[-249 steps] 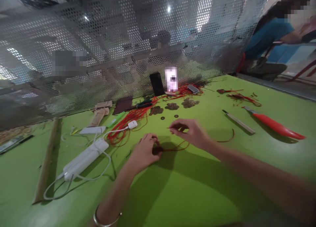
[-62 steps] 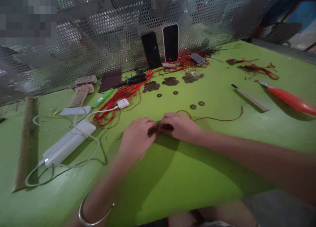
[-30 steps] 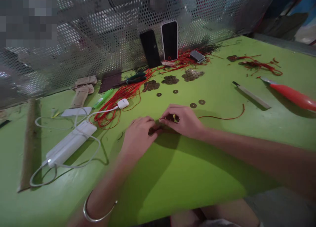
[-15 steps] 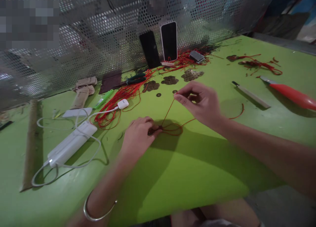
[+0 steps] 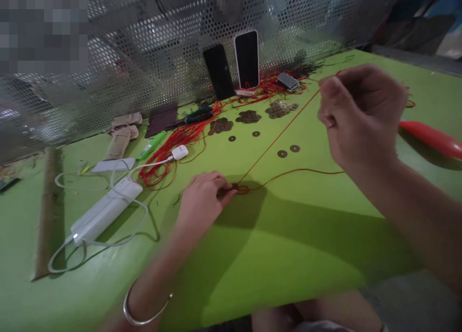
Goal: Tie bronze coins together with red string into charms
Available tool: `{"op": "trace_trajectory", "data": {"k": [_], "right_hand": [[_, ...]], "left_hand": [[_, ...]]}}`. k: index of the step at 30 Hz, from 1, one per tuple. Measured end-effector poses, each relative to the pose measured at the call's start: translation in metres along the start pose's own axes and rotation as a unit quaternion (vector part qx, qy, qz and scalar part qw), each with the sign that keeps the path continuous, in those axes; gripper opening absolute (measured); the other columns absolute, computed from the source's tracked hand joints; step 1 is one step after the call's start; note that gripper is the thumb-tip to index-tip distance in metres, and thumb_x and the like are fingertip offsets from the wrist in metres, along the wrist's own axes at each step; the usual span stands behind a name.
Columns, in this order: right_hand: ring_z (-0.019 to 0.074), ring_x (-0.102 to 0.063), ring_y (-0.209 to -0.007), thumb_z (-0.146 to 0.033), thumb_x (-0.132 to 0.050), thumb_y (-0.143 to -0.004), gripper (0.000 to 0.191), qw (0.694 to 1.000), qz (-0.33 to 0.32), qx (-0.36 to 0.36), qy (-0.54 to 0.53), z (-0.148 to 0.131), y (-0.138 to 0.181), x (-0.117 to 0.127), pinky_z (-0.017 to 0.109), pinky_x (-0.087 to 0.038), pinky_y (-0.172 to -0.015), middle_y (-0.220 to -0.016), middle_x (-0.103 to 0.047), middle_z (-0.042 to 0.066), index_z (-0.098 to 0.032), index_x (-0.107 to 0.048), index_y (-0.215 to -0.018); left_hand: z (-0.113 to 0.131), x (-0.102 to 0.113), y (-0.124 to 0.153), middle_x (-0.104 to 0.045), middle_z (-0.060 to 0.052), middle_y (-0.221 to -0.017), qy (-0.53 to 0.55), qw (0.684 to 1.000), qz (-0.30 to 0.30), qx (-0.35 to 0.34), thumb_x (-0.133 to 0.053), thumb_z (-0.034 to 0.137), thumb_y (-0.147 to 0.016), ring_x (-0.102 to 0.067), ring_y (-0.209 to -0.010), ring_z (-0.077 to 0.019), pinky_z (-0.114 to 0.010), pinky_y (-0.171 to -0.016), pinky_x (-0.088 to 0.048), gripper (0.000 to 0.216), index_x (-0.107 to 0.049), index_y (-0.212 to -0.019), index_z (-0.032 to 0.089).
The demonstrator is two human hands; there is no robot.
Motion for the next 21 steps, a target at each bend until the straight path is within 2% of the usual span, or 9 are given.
{"op": "trace_trajectory", "data": {"k": [7,11,15,18,20,21], "right_hand": [[0.0041,-0.034,-0.039,-0.033,-0.078,-0.067,0.020,0.998,0.040,-0.009,-0.038,-0.004,-0.010,0.010,0.022,-0.020,-0.034,-0.055,-0.051,-0.006,-0.020,-0.062,-0.069],[0.0059,-0.032,-0.041,-0.029,-0.076,-0.070,0.017,0.996,0.061,-0.014,-0.059,-0.010,-0.013,0.015,0.024,-0.017,-0.034,-0.054,-0.046,-0.006,-0.022,-0.061,-0.069],[0.0048,-0.036,-0.044,-0.026,-0.074,-0.072,0.013,0.991,0.107,-0.057,-0.062,-0.004,-0.019,0.033,0.022,-0.021,-0.036,-0.065,-0.053,-0.005,-0.023,-0.062,-0.069],[0.0052,-0.039,-0.044,-0.024,-0.070,-0.076,0.006,0.996,0.075,-0.034,-0.028,-0.001,-0.025,0.039,0.023,-0.023,-0.037,-0.066,-0.052,-0.003,-0.023,-0.065,-0.073],[0.0063,-0.043,-0.047,-0.020,-0.068,-0.078,0.003,0.999,0.029,0.016,0.044,-0.002,-0.026,0.036,0.024,-0.026,-0.039,-0.067,-0.054,-0.001,-0.022,-0.067,-0.079],[0.0072,-0.047,-0.053,-0.017,-0.067,-0.078,0.009,0.994,0.012,0.039,0.097,-0.004,-0.024,0.033,0.024,-0.030,-0.042,-0.074,-0.057,0.001,-0.021,-0.067,-0.086]], "left_hand": [[0.001,0.001,0.001,-0.066,-0.002,-0.086,-0.008,1.000,-0.009,0.001,-0.059,0.034,-0.082,-0.058,-0.083,-0.0202,-0.036,-0.080,-0.044,0.015,-0.068,-0.082,0.021],[0.002,0.001,0.001,-0.066,-0.002,-0.086,-0.009,1.000,-0.006,-0.003,-0.058,0.033,-0.083,-0.058,-0.082,-0.0197,-0.036,-0.079,-0.043,0.015,-0.067,-0.082,0.021],[0.004,0.001,0.002,-0.066,-0.001,-0.085,-0.008,1.000,-0.004,-0.010,-0.057,0.031,-0.084,-0.058,-0.081,-0.0193,-0.036,-0.078,-0.043,0.014,-0.067,-0.083,0.022],[0.006,0.002,0.003,-0.066,-0.002,-0.085,-0.011,1.000,0.000,-0.019,-0.056,0.031,-0.084,-0.058,-0.081,-0.0199,-0.037,-0.078,-0.043,0.014,-0.066,-0.084,0.021],[0.008,0.002,0.004,-0.067,-0.002,-0.087,-0.017,1.000,0.005,-0.026,-0.055,0.031,-0.085,-0.058,-0.082,-0.0206,-0.038,-0.079,-0.043,0.014,-0.066,-0.085,0.021],[0.008,0.002,0.004,-0.067,-0.003,-0.087,-0.019,0.999,0.007,-0.028,-0.055,0.032,-0.085,-0.058,-0.083,-0.0210,-0.038,-0.080,-0.043,0.015,-0.065,-0.087,0.021]]}}
Point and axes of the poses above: each hand's wrist, its own y-axis away from the middle knuckle, its own x-axis out of the back of the hand, z = x × y, the point moved 8 cm from there along -y, towards the middle knuckle
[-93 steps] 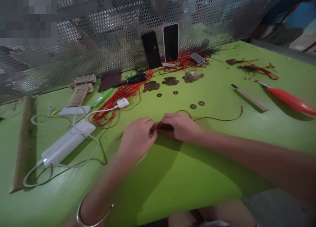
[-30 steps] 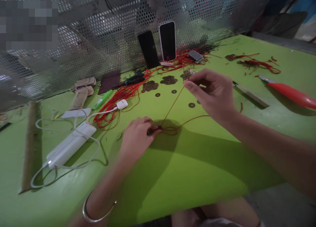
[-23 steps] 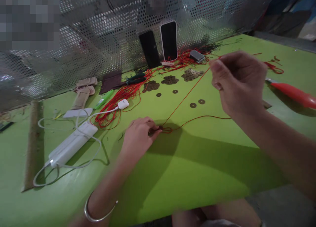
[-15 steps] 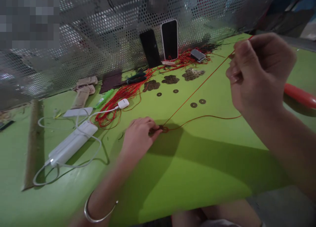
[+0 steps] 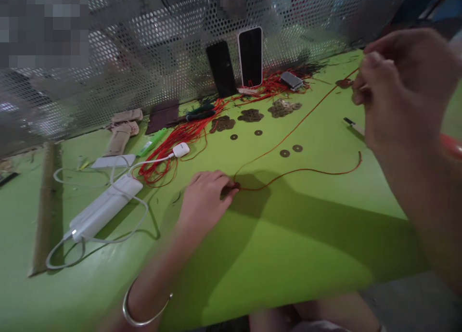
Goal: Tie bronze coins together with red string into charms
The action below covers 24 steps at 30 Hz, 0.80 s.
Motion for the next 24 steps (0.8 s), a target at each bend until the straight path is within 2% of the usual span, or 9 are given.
{"op": "trace_trajectory", "data": {"k": [3,5,8,9,11,14,17,20,24], "right_hand": [[0.0122,-0.055,-0.080,-0.013,-0.065,-0.077,0.034,0.989,-0.050,0.047,0.135,-0.009,0.015,-0.015,0.024,-0.039,-0.056,-0.106,-0.057,0.007,-0.023,-0.060,-0.109],[0.0161,-0.055,-0.087,-0.013,-0.062,-0.079,0.035,0.974,-0.145,0.079,0.155,-0.017,0.033,-0.040,0.028,-0.044,-0.064,-0.108,-0.057,0.008,-0.023,-0.058,-0.113],[0.0213,-0.055,-0.096,-0.015,-0.054,-0.084,0.028,0.890,-0.393,0.149,0.174,-0.023,0.085,-0.094,0.037,-0.046,-0.081,-0.100,-0.062,0.008,-0.022,-0.061,-0.110],[0.0222,-0.055,-0.098,-0.016,-0.050,-0.087,0.028,0.858,-0.452,0.159,0.185,-0.020,0.102,-0.106,0.039,-0.045,-0.084,-0.103,-0.063,0.009,-0.021,-0.060,-0.113],[0.0241,-0.054,-0.103,-0.020,-0.044,-0.091,0.031,0.815,-0.517,0.160,0.209,-0.010,0.126,-0.122,0.042,-0.045,-0.086,-0.111,-0.061,0.011,-0.019,-0.058,-0.118],[0.0252,-0.052,-0.106,-0.023,-0.048,-0.090,0.028,0.787,-0.556,0.145,0.224,0.005,0.145,-0.133,0.043,-0.044,-0.087,-0.114,-0.060,0.010,-0.019,-0.060,-0.115],[0.0232,-0.053,-0.102,-0.025,-0.055,-0.087,0.018,0.789,-0.565,0.111,0.216,0.013,0.147,-0.135,0.040,-0.044,-0.086,-0.108,-0.062,0.009,-0.017,-0.065,-0.100],[0.0224,-0.054,-0.099,-0.021,-0.056,-0.086,0.012,0.785,-0.573,0.100,0.214,0.011,0.146,-0.135,0.039,-0.044,-0.085,-0.103,-0.063,0.009,-0.015,-0.064,-0.092],[0.0223,-0.055,-0.094,-0.019,-0.049,-0.089,0.014,0.770,-0.589,0.123,0.212,0.005,0.148,-0.135,0.039,-0.043,-0.084,-0.100,-0.063,0.010,-0.014,-0.061,-0.094]], "left_hand": [[0.000,-0.002,0.000,-0.066,-0.004,-0.090,-0.007,1.000,0.003,0.008,-0.056,0.036,-0.084,-0.059,-0.085,-0.0224,-0.040,-0.081,-0.043,0.019,-0.063,-0.091,0.020],[0.000,-0.004,-0.001,-0.066,-0.005,-0.095,-0.011,1.000,0.003,0.017,-0.056,0.040,-0.084,-0.059,-0.088,-0.0236,-0.041,-0.083,-0.044,0.024,-0.063,-0.096,0.020],[0.000,-0.005,-0.001,-0.065,-0.005,-0.098,-0.016,1.000,0.003,0.018,-0.055,0.041,-0.084,-0.058,-0.091,-0.0241,-0.041,-0.083,-0.044,0.027,-0.063,-0.099,0.020],[0.000,-0.005,-0.001,-0.064,-0.005,-0.098,-0.016,1.000,0.003,0.017,-0.056,0.040,-0.084,-0.058,-0.091,-0.0239,-0.040,-0.083,-0.044,0.026,-0.063,-0.099,0.020],[0.000,-0.005,-0.001,-0.064,-0.004,-0.096,-0.013,1.000,0.003,0.017,-0.058,0.036,-0.083,-0.057,-0.090,-0.0233,-0.040,-0.082,-0.044,0.022,-0.063,-0.097,0.020],[0.000,-0.006,-0.002,-0.064,-0.004,-0.096,0.001,1.000,0.002,0.017,-0.060,0.031,-0.081,-0.056,-0.090,-0.0223,-0.039,-0.082,-0.044,0.018,-0.062,-0.095,0.019],[0.000,-0.007,-0.002,-0.064,-0.004,-0.097,0.012,1.000,0.002,0.013,-0.059,0.030,-0.081,-0.056,-0.090,-0.0222,-0.039,-0.082,-0.043,0.017,-0.061,-0.095,0.019],[-0.001,-0.007,-0.002,-0.064,-0.005,-0.097,0.017,1.000,0.003,0.011,-0.059,0.029,-0.081,-0.056,-0.090,-0.0226,-0.039,-0.081,-0.044,0.017,-0.061,-0.094,0.019],[-0.002,-0.008,-0.003,-0.064,-0.004,-0.095,0.023,1.000,0.001,0.013,-0.059,0.029,-0.080,-0.056,-0.089,-0.0223,-0.038,-0.079,-0.044,0.016,-0.061,-0.092,0.018]]}}
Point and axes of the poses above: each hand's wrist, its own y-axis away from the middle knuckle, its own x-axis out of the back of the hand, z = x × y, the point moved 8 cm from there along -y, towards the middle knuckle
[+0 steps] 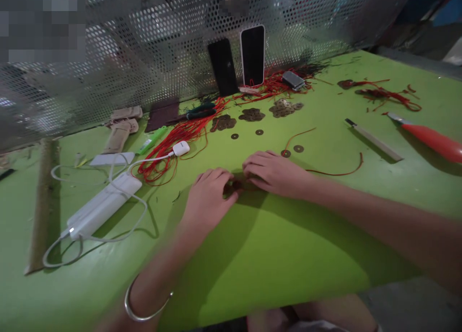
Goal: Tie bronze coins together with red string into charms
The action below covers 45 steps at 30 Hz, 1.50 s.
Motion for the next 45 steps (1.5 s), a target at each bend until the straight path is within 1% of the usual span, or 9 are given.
{"op": "trace_trajectory", "data": {"k": [6,11,14,19,27,33,39,42,45], "right_hand": [[0.0167,-0.054,-0.073,-0.017,-0.047,-0.088,0.013,0.999,-0.040,0.010,-0.027,-0.001,0.008,-0.002,0.031,-0.043,-0.067,-0.082,-0.062,0.008,-0.013,-0.059,-0.090],[0.0159,-0.056,-0.070,-0.021,-0.054,-0.085,0.011,0.997,-0.074,-0.013,-0.001,-0.001,0.012,-0.003,0.027,-0.040,-0.059,-0.083,-0.063,0.006,-0.015,-0.060,-0.093],[0.0166,-0.058,-0.072,-0.022,-0.053,-0.087,0.012,0.997,-0.075,-0.012,0.025,-0.004,0.011,-0.006,0.027,-0.040,-0.059,-0.085,-0.063,0.006,-0.016,-0.061,-0.094],[0.0176,-0.057,-0.075,-0.012,-0.046,-0.090,0.016,0.993,-0.052,0.039,0.094,-0.010,0.010,-0.010,0.030,-0.043,-0.064,-0.084,-0.063,0.008,-0.013,-0.060,-0.098],[0.0197,-0.058,-0.078,-0.022,-0.055,-0.088,0.014,0.997,-0.048,0.013,0.051,-0.009,0.009,-0.003,0.034,-0.047,-0.072,-0.088,-0.064,0.008,-0.012,-0.062,-0.095],[0.0191,-0.058,-0.078,-0.006,-0.051,-0.085,0.018,0.991,-0.058,0.048,0.107,-0.018,0.012,-0.008,0.033,-0.047,-0.070,-0.086,-0.063,0.008,-0.012,-0.061,-0.099],[0.0191,-0.058,-0.081,-0.003,-0.043,-0.086,0.022,0.989,-0.058,0.051,0.127,-0.019,0.012,-0.011,0.032,-0.044,-0.070,-0.089,-0.062,0.009,-0.012,-0.057,-0.100],[0.0162,-0.058,-0.073,-0.004,-0.043,-0.087,0.018,0.992,-0.075,0.025,0.103,-0.016,0.011,-0.010,0.028,-0.041,-0.061,-0.087,-0.062,0.008,-0.012,-0.055,-0.098],[0.0127,-0.055,-0.057,-0.009,-0.044,-0.089,0.015,0.991,-0.108,-0.016,0.083,-0.011,0.013,-0.014,0.024,-0.029,-0.046,-0.079,-0.064,0.004,-0.015,-0.051,-0.101]], "left_hand": [[0.001,0.001,0.000,-0.064,-0.004,-0.094,0.003,1.000,0.007,-0.003,-0.057,0.028,-0.081,-0.056,-0.089,-0.0219,-0.038,-0.080,-0.043,0.016,-0.062,-0.093,0.019],[0.002,0.001,0.000,-0.065,-0.004,-0.092,-0.001,1.000,-0.001,-0.006,-0.055,0.027,-0.082,-0.056,-0.087,-0.0217,-0.037,-0.079,-0.043,0.016,-0.063,-0.093,0.019],[0.003,0.003,0.000,-0.066,-0.004,-0.091,0.001,1.000,0.007,-0.014,-0.052,0.027,-0.084,-0.057,-0.085,-0.0208,-0.037,-0.078,-0.043,0.015,-0.063,-0.090,0.018],[0.006,0.006,0.001,-0.066,-0.003,-0.084,0.003,0.999,0.007,-0.036,-0.054,0.028,-0.082,-0.057,-0.080,-0.0197,-0.036,-0.075,-0.043,0.012,-0.062,-0.082,0.018],[0.005,0.004,0.000,-0.066,-0.001,-0.083,0.020,0.999,-0.016,-0.042,-0.060,0.024,-0.079,-0.057,-0.079,-0.0183,-0.035,-0.075,-0.043,0.006,-0.062,-0.082,0.019],[0.006,0.005,0.000,-0.066,-0.001,-0.084,0.024,0.998,-0.014,-0.049,-0.059,0.025,-0.079,-0.058,-0.079,-0.0182,-0.035,-0.075,-0.043,0.007,-0.062,-0.082,0.019],[0.007,0.005,0.001,-0.066,-0.001,-0.081,0.032,0.998,-0.015,-0.055,-0.060,0.021,-0.077,-0.057,-0.078,-0.0178,-0.034,-0.074,-0.042,0.003,-0.061,-0.078,0.019],[0.008,0.004,0.001,-0.065,0.000,-0.077,0.032,0.997,-0.016,-0.064,-0.060,0.017,-0.076,-0.056,-0.075,-0.0172,-0.032,-0.071,-0.042,0.002,-0.060,-0.075,0.019],[0.008,0.003,0.001,-0.065,0.000,-0.078,0.030,0.997,-0.019,-0.068,-0.060,0.015,-0.073,-0.056,-0.077,-0.0181,-0.033,-0.071,-0.042,0.005,-0.061,-0.076,0.019]]}}
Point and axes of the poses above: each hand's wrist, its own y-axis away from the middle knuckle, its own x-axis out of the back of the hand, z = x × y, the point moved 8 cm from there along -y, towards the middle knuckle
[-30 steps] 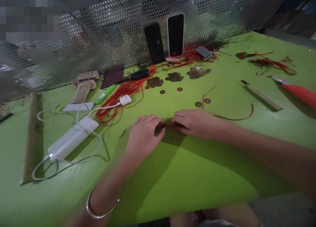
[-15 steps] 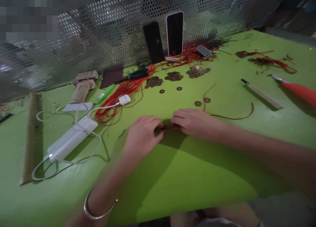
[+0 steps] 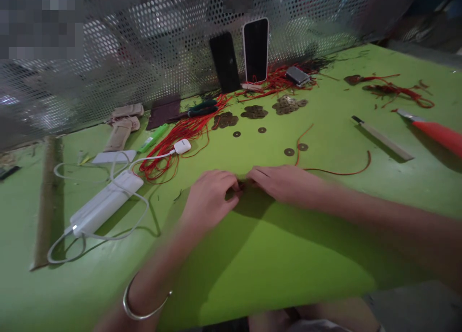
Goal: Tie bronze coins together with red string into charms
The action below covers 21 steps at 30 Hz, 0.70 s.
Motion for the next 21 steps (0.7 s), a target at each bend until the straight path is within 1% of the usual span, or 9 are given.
{"op": "trace_trajectory", "data": {"k": [3,5,7,13,17,21], "right_hand": [[0.0124,-0.054,-0.050,-0.016,-0.040,-0.093,0.016,1.000,0.003,-0.010,-0.017,0.000,0.001,-0.003,0.024,-0.020,-0.042,-0.072,-0.065,0.001,-0.017,-0.048,-0.106],[0.0131,-0.056,-0.050,-0.019,-0.037,-0.095,0.017,1.000,0.017,-0.006,-0.019,-0.002,0.001,-0.003,0.025,-0.017,-0.042,-0.073,-0.066,0.001,-0.018,-0.047,-0.109],[0.0133,-0.057,-0.051,-0.021,-0.037,-0.095,0.018,1.000,0.022,-0.005,-0.018,-0.003,0.001,-0.003,0.025,-0.017,-0.042,-0.076,-0.067,0.002,-0.018,-0.047,-0.110],[0.0137,-0.059,-0.054,-0.026,-0.037,-0.096,0.019,0.999,0.004,-0.038,-0.024,0.002,-0.002,0.002,0.026,-0.021,-0.043,-0.077,-0.069,0.003,-0.017,-0.053,-0.104],[0.0143,-0.061,-0.062,-0.032,-0.037,-0.097,0.026,0.998,0.025,-0.046,-0.038,0.005,0.000,0.010,0.026,-0.026,-0.047,-0.083,-0.070,0.003,-0.018,-0.057,-0.104],[0.0147,-0.061,-0.064,-0.024,-0.038,-0.097,0.025,0.998,0.029,-0.049,-0.028,0.010,0.002,0.011,0.026,-0.031,-0.051,-0.082,-0.071,0.003,-0.019,-0.062,-0.097]], "left_hand": [[-0.003,0.000,0.000,-0.066,-0.003,-0.087,0.001,1.000,0.006,0.017,-0.062,0.017,-0.072,-0.058,-0.083,-0.0206,-0.035,-0.076,-0.044,0.016,-0.063,-0.088,0.018],[-0.005,0.000,0.000,-0.066,-0.006,-0.098,0.005,1.000,0.014,0.024,-0.063,0.019,-0.073,-0.058,-0.091,-0.0225,-0.038,-0.081,-0.045,0.028,-0.062,-0.101,0.017],[-0.006,0.000,0.000,-0.065,-0.007,-0.104,0.013,1.000,0.014,0.024,-0.063,0.021,-0.075,-0.057,-0.095,-0.0231,-0.039,-0.084,-0.045,0.033,-0.061,-0.107,0.017],[-0.009,-0.002,-0.001,-0.065,-0.004,-0.101,0.035,0.999,0.011,0.021,-0.063,0.028,-0.078,-0.057,-0.092,-0.0213,-0.037,-0.082,-0.045,0.021,-0.067,-0.097,0.020],[-0.010,-0.001,-0.002,-0.067,-0.004,-0.093,0.022,0.999,0.019,0.024,-0.065,0.027,-0.076,-0.058,-0.086,-0.0211,-0.037,-0.080,-0.045,0.019,-0.065,-0.093,0.018],[-0.010,0.000,-0.002,-0.067,-0.003,-0.085,0.016,0.999,0.018,0.027,-0.065,0.032,-0.078,-0.058,-0.080,-0.0195,-0.035,-0.075,-0.044,0.017,-0.065,-0.089,0.019]]}}
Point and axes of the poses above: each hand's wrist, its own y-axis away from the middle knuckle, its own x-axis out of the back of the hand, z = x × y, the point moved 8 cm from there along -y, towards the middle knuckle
